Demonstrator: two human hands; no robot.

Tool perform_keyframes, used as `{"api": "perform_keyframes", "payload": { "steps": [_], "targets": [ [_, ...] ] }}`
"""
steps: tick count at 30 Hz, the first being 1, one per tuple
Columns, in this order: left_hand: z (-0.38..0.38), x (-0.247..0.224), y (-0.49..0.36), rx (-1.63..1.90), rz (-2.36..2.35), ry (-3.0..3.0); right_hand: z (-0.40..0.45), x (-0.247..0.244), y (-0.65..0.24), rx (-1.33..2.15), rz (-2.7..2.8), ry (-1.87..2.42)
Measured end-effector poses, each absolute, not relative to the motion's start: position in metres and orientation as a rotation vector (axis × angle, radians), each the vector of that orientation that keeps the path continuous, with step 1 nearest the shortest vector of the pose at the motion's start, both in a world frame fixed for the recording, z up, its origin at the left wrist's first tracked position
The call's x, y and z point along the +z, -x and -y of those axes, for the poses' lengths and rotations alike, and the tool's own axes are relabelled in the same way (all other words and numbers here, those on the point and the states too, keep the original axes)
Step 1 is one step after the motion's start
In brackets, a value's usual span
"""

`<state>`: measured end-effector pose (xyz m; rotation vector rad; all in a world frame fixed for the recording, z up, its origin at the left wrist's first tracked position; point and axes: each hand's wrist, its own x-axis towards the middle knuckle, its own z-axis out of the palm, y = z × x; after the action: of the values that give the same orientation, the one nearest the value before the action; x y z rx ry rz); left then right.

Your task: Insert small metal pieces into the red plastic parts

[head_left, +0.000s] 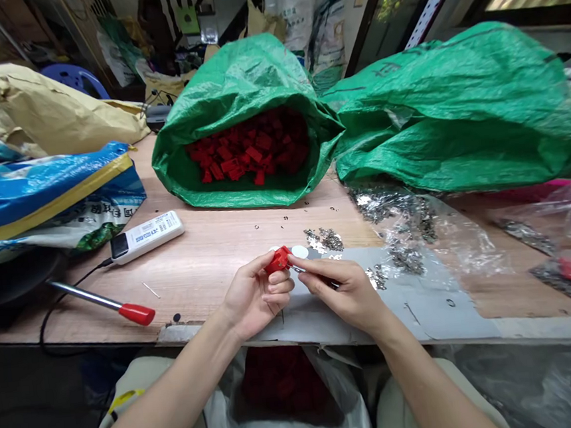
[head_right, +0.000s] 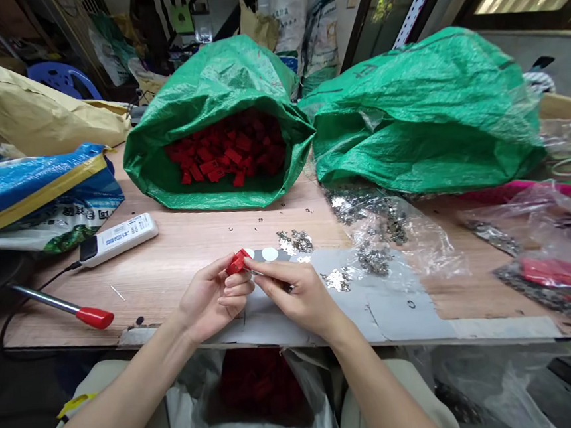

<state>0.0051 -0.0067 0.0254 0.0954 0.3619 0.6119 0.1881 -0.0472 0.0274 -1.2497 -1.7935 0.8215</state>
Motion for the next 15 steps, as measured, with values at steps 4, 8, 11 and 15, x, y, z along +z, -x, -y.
{"api": "perform_keyframes", "payload": {
  "steps": [4, 8, 11, 15],
  "targets": [
    [0.0079, 0.0226, -0.0017, 0.585, -0.331, -0.036, 0.0457, 0.0274, -0.1877, 0.730, 1.823, 1.213],
    [0.0068, 0.0219, -0.0011, 0.603, -0.332, 0.008, 0.0459, 0.0267, -0.1887, 0.716, 1.879, 1.223],
    [0.0071, 0.0229, -0.0017, 0.597, -0.343, 0.032, 0.0455, 0.0258, -0.1877, 0.663, 1.914, 1.133],
    [0.0103, 0.0227, -0.0033, 0.566, -0.324, 0.055, 0.0436, 0.0259, -0.1869, 0.514, 1.908, 1.003]
  ]
}}
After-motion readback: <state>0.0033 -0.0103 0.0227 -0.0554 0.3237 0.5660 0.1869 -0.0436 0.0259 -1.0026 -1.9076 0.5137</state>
